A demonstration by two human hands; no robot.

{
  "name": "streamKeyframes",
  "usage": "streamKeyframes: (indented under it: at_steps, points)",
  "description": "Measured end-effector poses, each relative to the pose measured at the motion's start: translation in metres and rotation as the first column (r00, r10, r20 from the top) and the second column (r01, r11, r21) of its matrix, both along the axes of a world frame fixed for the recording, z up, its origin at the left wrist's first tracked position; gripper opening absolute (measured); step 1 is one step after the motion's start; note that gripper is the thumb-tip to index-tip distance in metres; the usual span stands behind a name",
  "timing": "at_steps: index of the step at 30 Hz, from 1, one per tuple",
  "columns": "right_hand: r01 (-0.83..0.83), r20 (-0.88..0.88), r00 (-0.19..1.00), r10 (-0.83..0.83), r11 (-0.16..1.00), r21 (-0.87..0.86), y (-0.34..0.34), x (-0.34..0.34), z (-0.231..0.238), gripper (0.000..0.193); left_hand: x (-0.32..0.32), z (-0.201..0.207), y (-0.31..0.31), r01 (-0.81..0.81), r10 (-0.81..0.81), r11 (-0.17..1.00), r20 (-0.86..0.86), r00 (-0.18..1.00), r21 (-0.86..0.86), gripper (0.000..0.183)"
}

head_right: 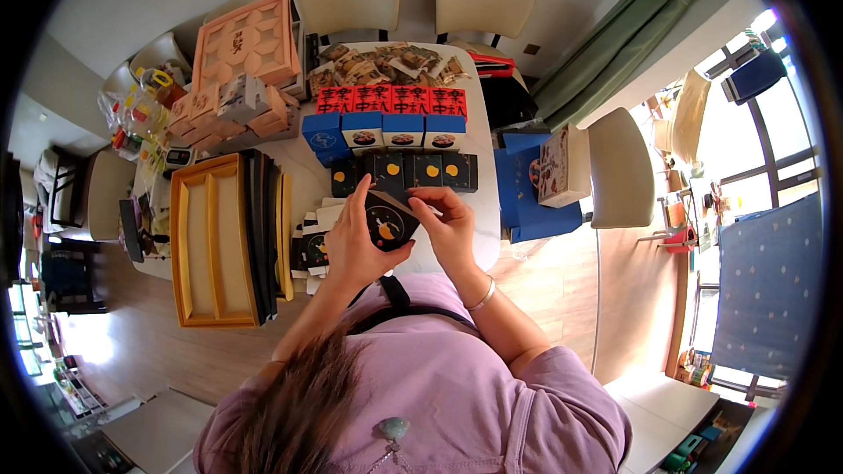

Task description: The person assembles small black boxes by folding white paper inserts and placing them inside the boxes. They then close the boxes and arrange them on the table.

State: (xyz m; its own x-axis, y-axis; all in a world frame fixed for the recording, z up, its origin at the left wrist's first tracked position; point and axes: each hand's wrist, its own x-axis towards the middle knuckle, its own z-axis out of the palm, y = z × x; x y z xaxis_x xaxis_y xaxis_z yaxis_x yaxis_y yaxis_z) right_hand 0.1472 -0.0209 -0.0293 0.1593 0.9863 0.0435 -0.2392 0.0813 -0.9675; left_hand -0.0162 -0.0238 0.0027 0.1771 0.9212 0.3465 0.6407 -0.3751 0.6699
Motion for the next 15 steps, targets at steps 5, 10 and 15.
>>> streamKeyframes:
  at_steps: [5, 10, 15]
  points:
    - [-0.009, 0.011, 1.000, 0.009, 0.999, 0.040, -0.0018, -0.0036, 0.0056, 0.008, 0.0009, -0.0003, -0.0004, 0.003, -0.002, 0.999, -0.021, 1.000, 0.032, 0.109]
    - [-0.007, 0.033, 0.999, 0.005, 0.997, 0.078, -0.0024, -0.0059, 0.0073, 0.008, 0.0010, -0.0037, -0.0007, 0.000, 0.001, 0.999, -0.020, 1.000, 0.044, 0.112]
    - [0.035, 0.074, 0.996, -0.042, 0.995, 0.096, -0.0036, -0.0092, 0.0048, 0.006, 0.0019, -0.0051, -0.0016, -0.003, 0.007, 0.999, -0.073, 0.997, 0.045, 0.113]
